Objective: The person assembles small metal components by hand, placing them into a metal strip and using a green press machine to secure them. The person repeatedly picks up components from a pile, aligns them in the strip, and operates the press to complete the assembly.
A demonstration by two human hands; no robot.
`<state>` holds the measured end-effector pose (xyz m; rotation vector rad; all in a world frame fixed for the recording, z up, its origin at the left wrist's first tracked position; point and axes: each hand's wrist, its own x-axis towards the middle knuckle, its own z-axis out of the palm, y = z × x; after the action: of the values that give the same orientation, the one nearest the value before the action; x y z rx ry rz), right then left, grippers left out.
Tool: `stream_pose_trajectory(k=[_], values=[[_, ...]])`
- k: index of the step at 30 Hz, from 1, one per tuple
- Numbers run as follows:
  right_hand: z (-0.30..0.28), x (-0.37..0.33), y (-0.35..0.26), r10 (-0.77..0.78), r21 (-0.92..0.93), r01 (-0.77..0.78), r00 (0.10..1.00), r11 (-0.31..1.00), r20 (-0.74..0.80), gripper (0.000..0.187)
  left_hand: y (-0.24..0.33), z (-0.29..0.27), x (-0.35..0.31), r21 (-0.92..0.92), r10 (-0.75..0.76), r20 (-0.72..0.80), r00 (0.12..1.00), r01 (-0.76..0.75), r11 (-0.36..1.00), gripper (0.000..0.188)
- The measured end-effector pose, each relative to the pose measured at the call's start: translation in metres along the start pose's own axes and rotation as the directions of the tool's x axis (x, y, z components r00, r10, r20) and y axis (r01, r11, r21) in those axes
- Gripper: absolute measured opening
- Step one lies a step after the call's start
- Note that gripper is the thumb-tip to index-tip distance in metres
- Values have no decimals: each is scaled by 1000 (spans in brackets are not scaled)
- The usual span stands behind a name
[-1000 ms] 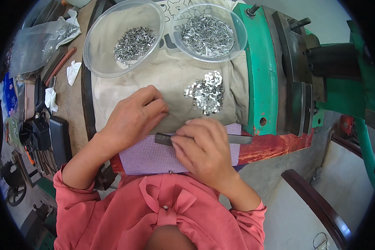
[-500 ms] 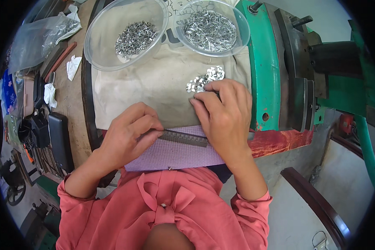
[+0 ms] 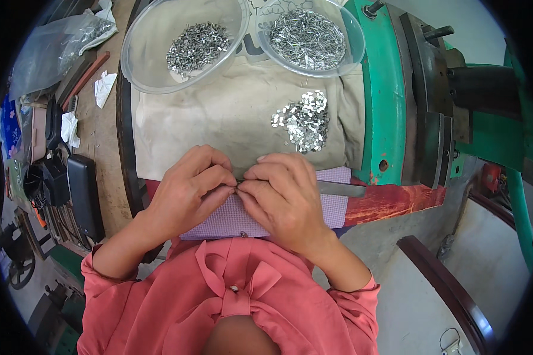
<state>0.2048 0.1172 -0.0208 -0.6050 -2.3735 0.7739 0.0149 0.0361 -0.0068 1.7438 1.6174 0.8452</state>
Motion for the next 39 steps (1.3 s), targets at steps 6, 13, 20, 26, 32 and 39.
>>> stream_pose_trajectory(k=[6, 13, 20, 26, 32, 39], values=[[-5, -1, 0, 33, -16, -33, 999, 999, 17, 24, 0, 0, -3, -21, -21, -8, 1000, 21, 1000, 18], [-27, 22, 22, 119, -330, -137, 990, 934, -76, 38, 1, 0, -3, -11, 0, -4, 1000, 0, 1000, 24], [-22, 28, 24, 104, -466, -96, 995, 880, -9, 36, 3, 6, 0, 51, 49, -9, 999, -48, 998, 25], [-29, 25, 26, 102, -404, -129, 991, 906, -89, 27, 0, 13, 2, 77, 107, -42, 993, -104, 992, 20], [-35, 26, 27, 114, -387, -154, 986, 909, -124, 24, 0, 13, 1, 114, 115, -30, 993, -111, 987, 18], [-25, 32, 27, 76, -372, -102, 994, 923, -85, 22, 3, 10, 5, 148, 128, -5, 992, -126, 981, 19]])
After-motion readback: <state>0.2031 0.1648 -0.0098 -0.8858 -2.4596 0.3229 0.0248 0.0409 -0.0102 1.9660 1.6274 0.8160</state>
